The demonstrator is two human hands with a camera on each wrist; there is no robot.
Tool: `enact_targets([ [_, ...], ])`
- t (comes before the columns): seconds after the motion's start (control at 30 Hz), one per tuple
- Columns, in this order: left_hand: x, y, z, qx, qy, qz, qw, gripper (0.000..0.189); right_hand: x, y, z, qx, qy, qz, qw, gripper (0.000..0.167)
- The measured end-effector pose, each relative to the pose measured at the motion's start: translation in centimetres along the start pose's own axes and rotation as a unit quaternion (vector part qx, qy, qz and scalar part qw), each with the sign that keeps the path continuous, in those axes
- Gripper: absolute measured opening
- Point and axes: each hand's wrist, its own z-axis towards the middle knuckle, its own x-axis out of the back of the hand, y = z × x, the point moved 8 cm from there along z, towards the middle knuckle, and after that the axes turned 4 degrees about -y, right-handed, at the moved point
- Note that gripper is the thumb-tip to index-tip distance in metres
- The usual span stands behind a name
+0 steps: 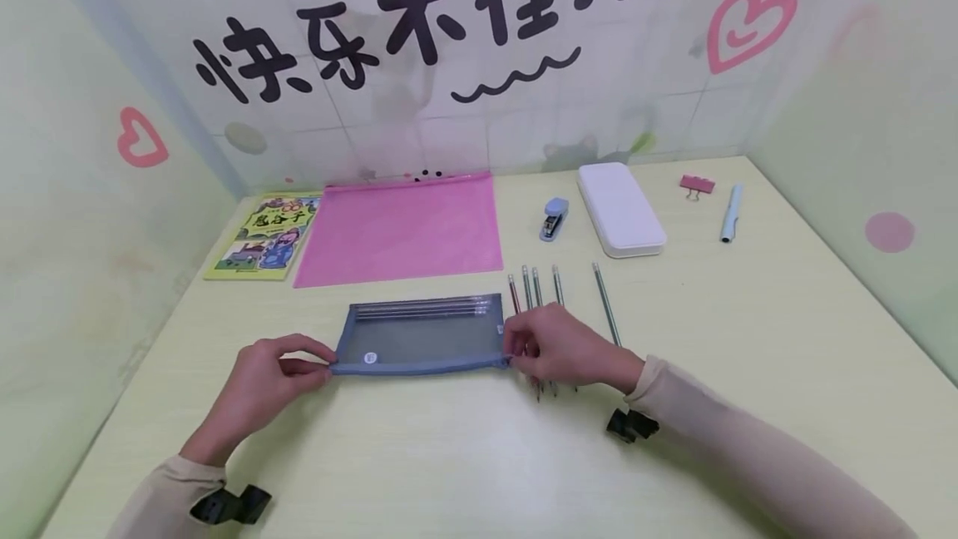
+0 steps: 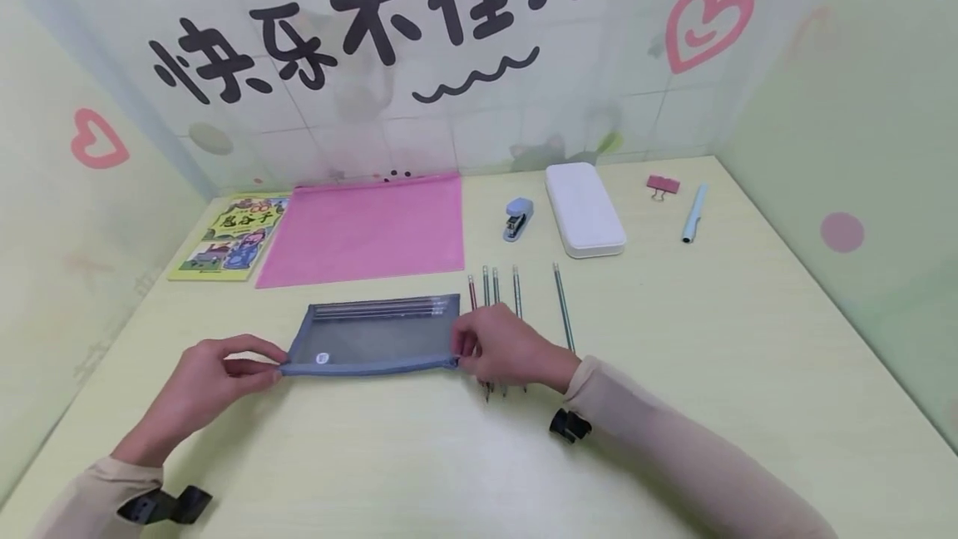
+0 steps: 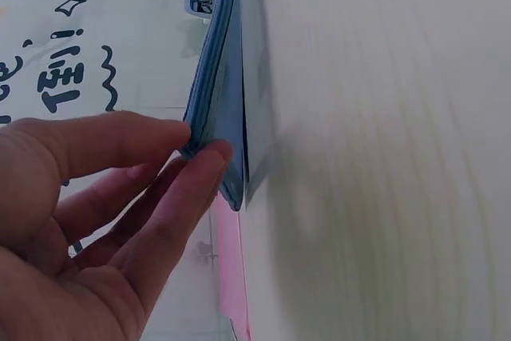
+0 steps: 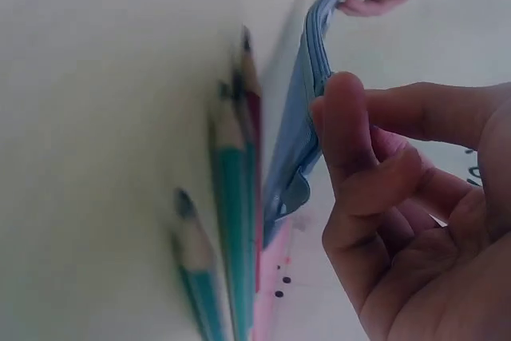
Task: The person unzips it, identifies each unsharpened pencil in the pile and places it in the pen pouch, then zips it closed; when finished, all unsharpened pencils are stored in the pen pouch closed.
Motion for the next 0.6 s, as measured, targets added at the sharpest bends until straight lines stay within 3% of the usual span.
enact_targets([
  [0.2,-0.5,-0.3,1.2,0.011,-0.009,0.009,0.9999,0.015,-1.3,0.1,0.0,-0.004,-0.023,-0.045,0.9987,0.014],
  [0.4,-0.8,0.2,1.4,0.003,-0.033,0.043,0.9985,0.012,-1.4,0.2,-0.3,-0.013,-0.037,-0.082,0.9959,0.014],
  [0.5,-0.1,1.0,1.5,-0.023,-0.014,0.078,0.9965,0.009,-0.9,0.2,-0.5,-0.022,-0.043,-0.083,0.9953,0.013],
  [0.6,1.0,2.4,1.7,-0.064,0.029,0.106,0.9919,0.007,0.4,0.1,-0.6,-0.025,-0.039,-0.083,0.9954,0.012],
])
